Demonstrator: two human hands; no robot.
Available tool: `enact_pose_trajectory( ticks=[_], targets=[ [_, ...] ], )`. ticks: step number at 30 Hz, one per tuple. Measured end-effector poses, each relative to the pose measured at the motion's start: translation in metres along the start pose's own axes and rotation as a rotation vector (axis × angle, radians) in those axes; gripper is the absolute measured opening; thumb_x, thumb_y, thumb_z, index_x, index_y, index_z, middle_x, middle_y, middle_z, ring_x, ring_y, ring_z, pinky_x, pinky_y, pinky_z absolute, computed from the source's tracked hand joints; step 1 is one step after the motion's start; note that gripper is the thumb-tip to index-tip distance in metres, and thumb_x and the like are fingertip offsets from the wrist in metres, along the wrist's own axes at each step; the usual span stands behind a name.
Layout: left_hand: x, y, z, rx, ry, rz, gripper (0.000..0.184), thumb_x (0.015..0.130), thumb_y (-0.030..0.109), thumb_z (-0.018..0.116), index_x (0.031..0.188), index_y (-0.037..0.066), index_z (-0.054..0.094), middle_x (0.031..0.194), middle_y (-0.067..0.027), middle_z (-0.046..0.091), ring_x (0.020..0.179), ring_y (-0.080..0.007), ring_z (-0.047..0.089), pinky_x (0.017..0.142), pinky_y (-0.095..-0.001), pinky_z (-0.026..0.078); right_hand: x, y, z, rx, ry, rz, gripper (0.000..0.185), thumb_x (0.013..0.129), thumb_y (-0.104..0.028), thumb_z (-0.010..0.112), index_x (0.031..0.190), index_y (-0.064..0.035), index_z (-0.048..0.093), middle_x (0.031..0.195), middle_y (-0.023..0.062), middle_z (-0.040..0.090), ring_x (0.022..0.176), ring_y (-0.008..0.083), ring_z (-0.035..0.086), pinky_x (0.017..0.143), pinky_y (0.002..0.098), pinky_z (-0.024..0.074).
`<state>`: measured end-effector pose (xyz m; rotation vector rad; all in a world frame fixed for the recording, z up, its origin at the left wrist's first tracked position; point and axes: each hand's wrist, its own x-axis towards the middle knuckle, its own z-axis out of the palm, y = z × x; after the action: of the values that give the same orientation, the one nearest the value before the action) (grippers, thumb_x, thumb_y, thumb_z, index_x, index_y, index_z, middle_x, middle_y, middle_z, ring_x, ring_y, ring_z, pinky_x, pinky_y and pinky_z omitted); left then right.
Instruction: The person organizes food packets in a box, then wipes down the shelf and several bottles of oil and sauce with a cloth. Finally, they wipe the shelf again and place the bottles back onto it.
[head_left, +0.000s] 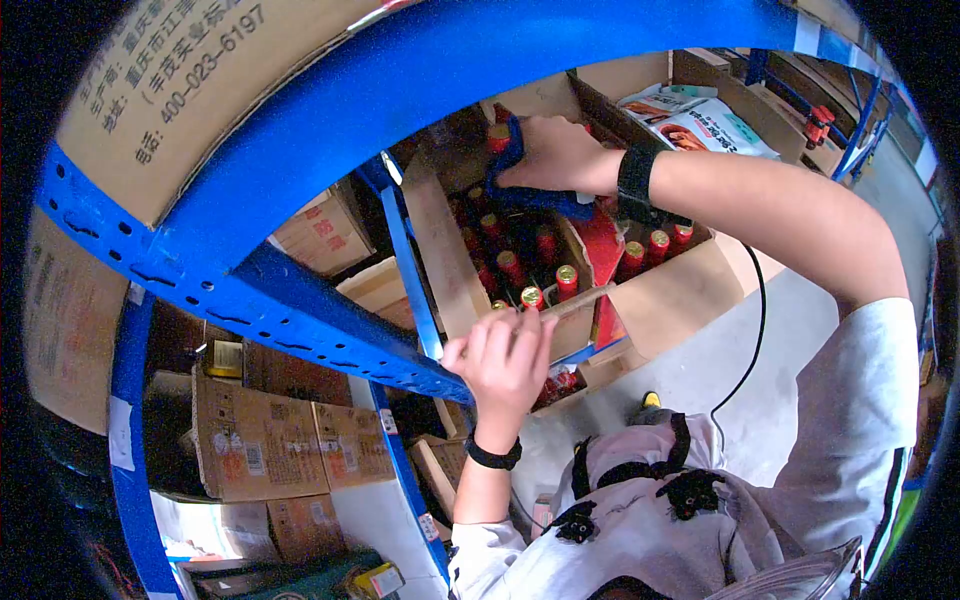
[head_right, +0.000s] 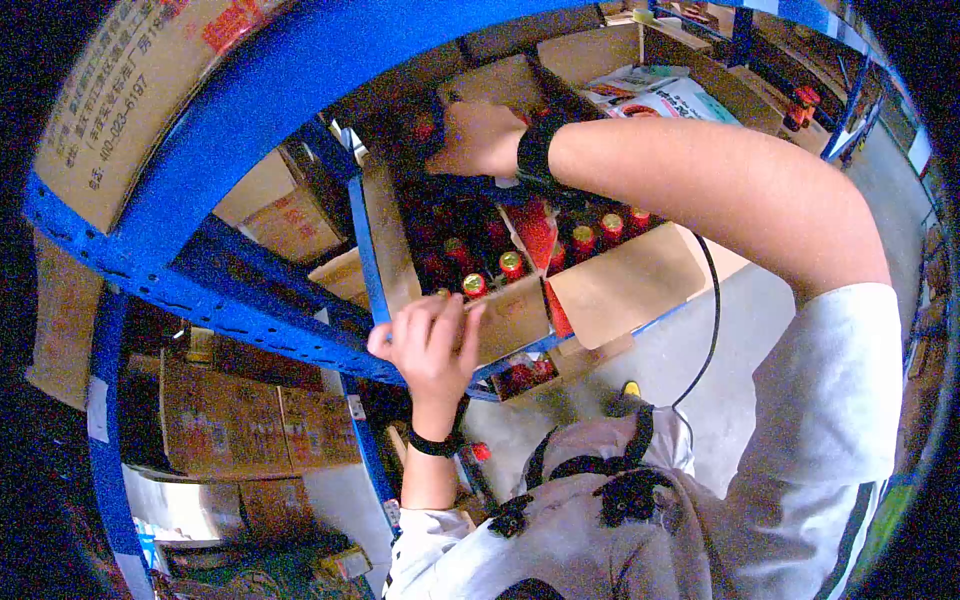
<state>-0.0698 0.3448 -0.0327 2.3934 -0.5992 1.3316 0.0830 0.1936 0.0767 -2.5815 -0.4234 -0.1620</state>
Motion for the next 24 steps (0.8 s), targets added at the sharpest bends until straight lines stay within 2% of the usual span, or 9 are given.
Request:
enact_pose_trajectory(
  ticks=[4, 6, 9, 13, 17, 19, 21, 23, 24],
  targets=[
    [0.026, -0.010, 0.005, 0.022, -0.075, -0.098, 0.022, 0.070, 0.026, 0.072, 0.083, 0.012, 0.061, 0.089, -0.0012, 0.059, 0.093, -0.0183, 0.053, 0.085, -0.0338, 0.029, -0.016, -0.010, -0.021, 0.021, -0.018, -0.011, 0.073, 0.063, -0.043, 0.072, 0.110, 0.0060, 0.048, 0.092, 0.0249, 0.062, 0.085, 0.0342, 0.062, 0.075, 0.0378, 0.0501],
    [0.028, -0.013, 0.005, 0.026, -0.088, -0.080, 0.023, 0.071, 0.027, 0.071, 0.087, 0.013, 0.062, 0.093, -0.0009, 0.059, 0.097, -0.0186, 0.052, 0.086, -0.0343, 0.028, -0.021, -0.002, -0.032, 0.080, 0.095, -0.130, 0.090, 0.062, -0.043, 0.075, 0.118, 0.0107, 0.030, 0.100, 0.0259, 0.057, 0.089, 0.0312, 0.060, 0.077, 0.0352, 0.0488],
    [0.021, -0.010, 0.001, 0.112, -0.160, -0.066, 0.036, 0.074, 0.028, 0.069, 0.106, 0.015, 0.060, 0.110, -0.0013, 0.056, 0.109, -0.0187, 0.047, 0.092, -0.0359, 0.025, -0.041, 0.014, -0.042, 0.225, 0.317, -0.041, 0.094, 0.061, -0.042, 0.076, 0.117, 0.0130, 0.025, 0.101, 0.0257, 0.054, 0.088, 0.0284, 0.058, 0.077, 0.0333, 0.0479],
    [0.009, 0.001, -0.010, 0.092, -0.035, -0.017, 0.036, 0.073, 0.020, 0.070, 0.107, 0.012, 0.059, 0.117, -0.0050, 0.053, 0.115, -0.0242, 0.044, 0.096, -0.0381, 0.023, -0.092, 0.061, -0.056, 0.066, 0.248, -0.170, 0.066, 0.066, -0.035, 0.073, 0.108, 0.0055, 0.043, 0.097, 0.0205, 0.052, 0.094, 0.0246, 0.054, 0.080, 0.0344, 0.0446],
    [-0.012, 0.026, -0.004, -0.047, 0.069, 0.009, 0.026, 0.072, 0.009, 0.067, 0.097, 0.009, 0.060, 0.107, -0.0057, 0.055, 0.107, -0.0264, 0.047, 0.094, -0.0392, 0.031, -0.143, 0.091, -0.023, -0.118, 0.326, -0.045, 0.043, 0.066, -0.018, 0.066, 0.102, 0.0002, 0.052, 0.097, 0.0172, 0.051, 0.092, 0.0342, 0.053, 0.081, 0.0381, 0.0446],
    [-0.026, 0.039, 0.011, -0.191, 0.007, 0.042, 0.028, 0.071, 0.010, 0.067, 0.098, 0.010, 0.060, 0.108, -0.0053, 0.055, 0.107, -0.0249, 0.047, 0.093, -0.0380, 0.030, -0.155, 0.092, 0.006, -0.095, 0.327, -0.150, 0.034, 0.069, -0.012, 0.061, 0.100, 0.0021, 0.053, 0.105, 0.0190, 0.053, 0.098, 0.0335, 0.053, 0.086, 0.0391, 0.0435],
    [-0.030, 0.055, 0.025, -0.177, -0.133, 0.104, 0.029, 0.071, 0.011, 0.067, 0.099, 0.011, 0.060, 0.109, -0.0045, 0.054, 0.108, -0.0229, 0.047, 0.092, -0.0369, 0.030, -0.160, 0.096, 0.046, 0.066, 0.149, -0.152, 0.034, 0.069, -0.011, 0.061, 0.101, -0.0002, 0.056, 0.104, 0.0164, 0.057, 0.103, 0.0326, 0.052, 0.095, 0.0407, 0.0373],
    [-0.030, 0.063, 0.034, -0.168, -0.194, 0.155, 0.037, 0.069, 0.011, 0.067, 0.104, 0.012, 0.058, 0.113, -0.0037, 0.053, 0.109, -0.0212, 0.046, 0.092, -0.0366, 0.029, -0.170, 0.087, 0.056, -0.200, 0.398, -0.401, 0.035, 0.070, -0.012, 0.061, 0.103, -0.0022, 0.058, 0.104, 0.0137, 0.059, 0.106, 0.0309, 0.052, 0.096, 0.0392, 0.0361],
    [-0.029, 0.066, 0.035, -0.148, -0.275, 0.161, 0.041, 0.067, 0.010, 0.067, 0.107, 0.011, 0.057, 0.115, -0.0035, 0.052, 0.109, -0.0209, 0.046, 0.092, -0.0370, 0.028, -0.170, 0.094, 0.054, -0.195, 0.399, -0.402, 0.035, 0.070, -0.012, 0.061, 0.103, -0.0022, 0.058, 0.104, 0.0137, 0.059, 0.106, 0.0309, 0.052, 0.096, 0.0392, 0.0361]
  ],
)
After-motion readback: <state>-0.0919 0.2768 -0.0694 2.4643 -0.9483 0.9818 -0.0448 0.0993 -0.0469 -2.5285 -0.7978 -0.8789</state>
